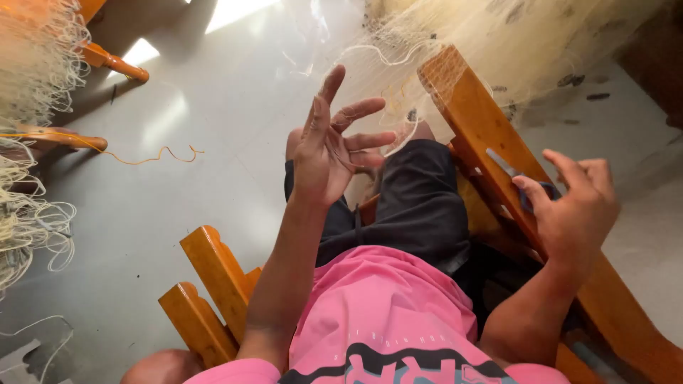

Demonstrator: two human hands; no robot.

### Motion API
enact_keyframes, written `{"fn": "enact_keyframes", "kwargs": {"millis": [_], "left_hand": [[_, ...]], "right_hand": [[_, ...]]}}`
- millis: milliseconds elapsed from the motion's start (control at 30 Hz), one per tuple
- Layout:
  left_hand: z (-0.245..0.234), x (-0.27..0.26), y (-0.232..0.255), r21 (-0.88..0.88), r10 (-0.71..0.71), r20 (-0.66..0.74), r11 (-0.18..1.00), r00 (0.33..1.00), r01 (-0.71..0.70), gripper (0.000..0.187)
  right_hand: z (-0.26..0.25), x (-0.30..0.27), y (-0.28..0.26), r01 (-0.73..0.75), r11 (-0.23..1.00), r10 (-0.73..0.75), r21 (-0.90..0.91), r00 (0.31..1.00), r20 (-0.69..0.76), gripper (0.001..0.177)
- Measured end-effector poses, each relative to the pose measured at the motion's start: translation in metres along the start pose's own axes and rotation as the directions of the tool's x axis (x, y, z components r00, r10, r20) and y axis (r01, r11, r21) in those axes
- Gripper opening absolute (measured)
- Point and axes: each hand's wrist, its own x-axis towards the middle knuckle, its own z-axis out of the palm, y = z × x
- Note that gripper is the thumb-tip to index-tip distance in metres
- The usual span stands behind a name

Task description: Weaving or repairing a fishing net using a netting needle and twine to create mesh knots.

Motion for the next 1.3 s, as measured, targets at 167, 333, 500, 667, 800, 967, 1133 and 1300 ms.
{"fn": "enact_keyframes", "kwargs": {"millis": [167, 333, 500, 667, 800, 967, 1133, 1300], "left_hand": [[-0.004, -0.008, -0.001, -0.167, -0.049, 0.069, 0.984, 0.996, 0.06, 0.054], [-0.032, 0.005, 0.003, -0.047, 0.011, -0.029, 0.999, 0.999, -0.013, 0.053], [-0.051, 0.023, 0.038, 0.456, 0.328, -0.307, 0.875, 0.894, -0.164, 0.038], [-0.061, 0.034, 0.056, 0.493, 0.378, -0.354, 0.853, 0.855, -0.173, 0.036], [-0.062, 0.028, 0.07, 0.516, 0.392, -0.462, 0.848, 0.796, -0.119, 0.036], [-0.072, 0.027, 0.062, 0.511, 0.425, -0.478, 0.846, 0.769, -0.15, 0.036], [-0.092, 0.029, 0.041, 0.444, 0.38, -0.507, 0.884, 0.773, -0.144, 0.031], [-0.134, 0.055, -0.007, 0.096, -0.001, -0.479, 0.994, 0.878, 0.053, 0.023]], "right_hand": [[0.029, 0.015, -0.113, -0.36, 0.399, 0.139, 0.843, 0.933, 0.332, 0.039], [0.122, 0.047, -0.154, -0.426, -0.732, -0.12, 0.532, 0.849, 0.514, 0.065], [0.129, 0.035, -0.153, -0.229, -0.644, 0.169, 0.73, 0.888, 0.428, 0.017], [0.153, 0.014, -0.15, -0.264, -0.577, 0.198, 0.773, 0.873, 0.446, 0.02], [0.161, -0.001, -0.16, -0.277, -0.548, 0.202, 0.789, 0.872, 0.446, 0.019], [0.161, -0.008, -0.165, -0.282, -0.554, 0.156, 0.783, 0.889, 0.431, 0.02], [0.166, -0.019, -0.16, -0.307, -0.532, 0.164, 0.789, 0.877, 0.452, 0.021], [0.152, -0.027, -0.179, -0.307, -0.433, 0.195, 0.847, 0.886, 0.421, 0.017]]}}
